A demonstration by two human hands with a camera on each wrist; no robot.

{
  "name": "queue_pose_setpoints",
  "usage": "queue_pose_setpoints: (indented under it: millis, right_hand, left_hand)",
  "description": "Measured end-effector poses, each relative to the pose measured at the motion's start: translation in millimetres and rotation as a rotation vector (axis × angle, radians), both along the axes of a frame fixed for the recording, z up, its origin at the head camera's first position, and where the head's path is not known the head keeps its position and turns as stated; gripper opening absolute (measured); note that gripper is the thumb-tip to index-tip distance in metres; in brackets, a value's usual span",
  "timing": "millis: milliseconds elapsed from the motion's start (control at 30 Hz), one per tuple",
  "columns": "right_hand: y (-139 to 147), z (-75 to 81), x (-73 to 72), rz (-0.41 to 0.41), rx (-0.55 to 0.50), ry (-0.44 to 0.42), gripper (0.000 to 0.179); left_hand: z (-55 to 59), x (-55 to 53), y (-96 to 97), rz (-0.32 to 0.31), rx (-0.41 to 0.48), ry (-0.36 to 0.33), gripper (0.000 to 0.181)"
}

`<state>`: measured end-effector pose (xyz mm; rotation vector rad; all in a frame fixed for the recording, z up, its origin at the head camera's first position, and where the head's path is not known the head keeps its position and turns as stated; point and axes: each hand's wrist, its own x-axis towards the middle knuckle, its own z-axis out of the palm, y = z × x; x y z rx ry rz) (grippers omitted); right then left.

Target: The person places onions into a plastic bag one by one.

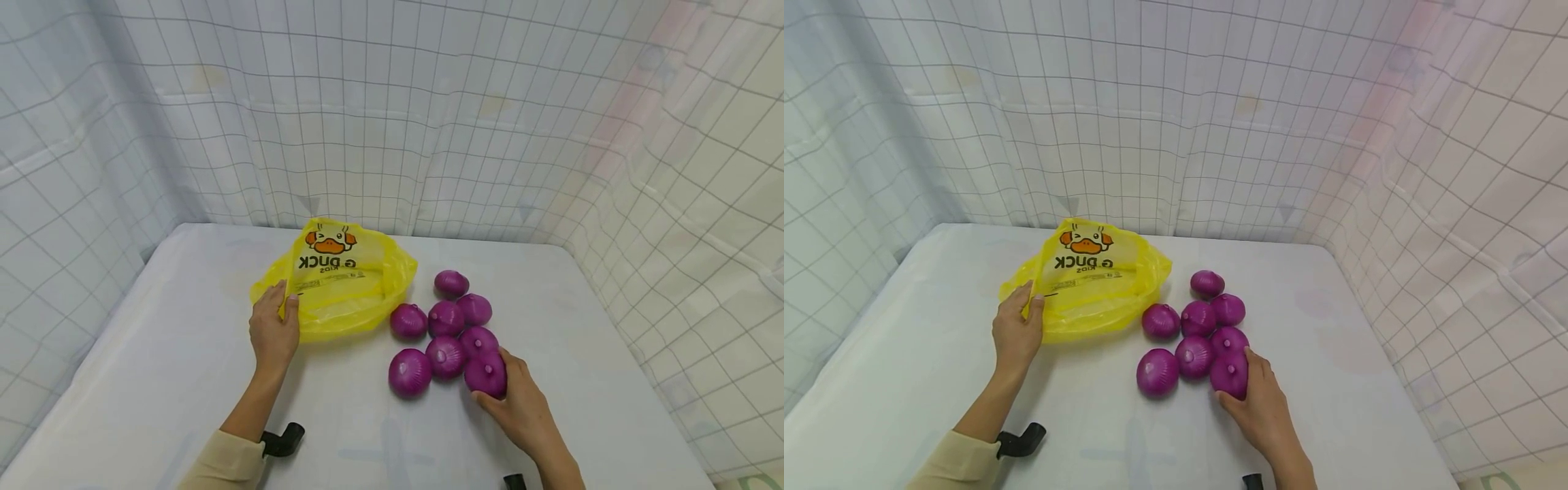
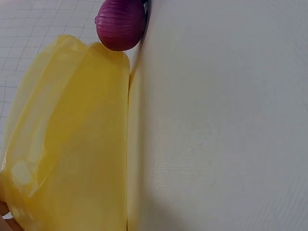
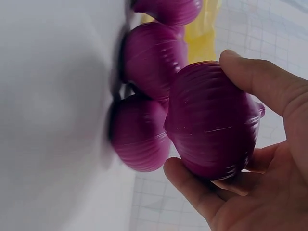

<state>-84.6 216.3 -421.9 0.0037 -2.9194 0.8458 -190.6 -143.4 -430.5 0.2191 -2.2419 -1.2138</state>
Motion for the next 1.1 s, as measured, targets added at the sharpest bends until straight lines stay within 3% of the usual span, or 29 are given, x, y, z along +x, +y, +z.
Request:
queue_pose_setpoints:
  millis: [233, 567, 867, 1100]
  right_hand:
    - [-9.5, 17.1, -12.3, 0.071, -0.032, 0.066, 0.086]
    - [-40.3, 43.6, -41.7, 0.148, -0.058, -0.006, 0.09]
    - [-78.7, 65.7, -79.7, 0.246, -0.079, 0.004, 0.089]
    - [-113.1, 73.6, -110.4, 0.308, -0.095, -0.009, 0.087]
  left_hand:
    - [0.1, -0.4, -0.5, 0.0, 0.009, 0.011, 0.038]
    - [2.5, 0.8, 0.3, 0.001, 0.019, 0.022, 0.038]
    - [4.1, 1.5, 1.7, 0.001, 0.032, 0.033, 0.037]
    - [3.6, 0.6, 2.8, 0.014, 0.028, 0.043, 0.036]
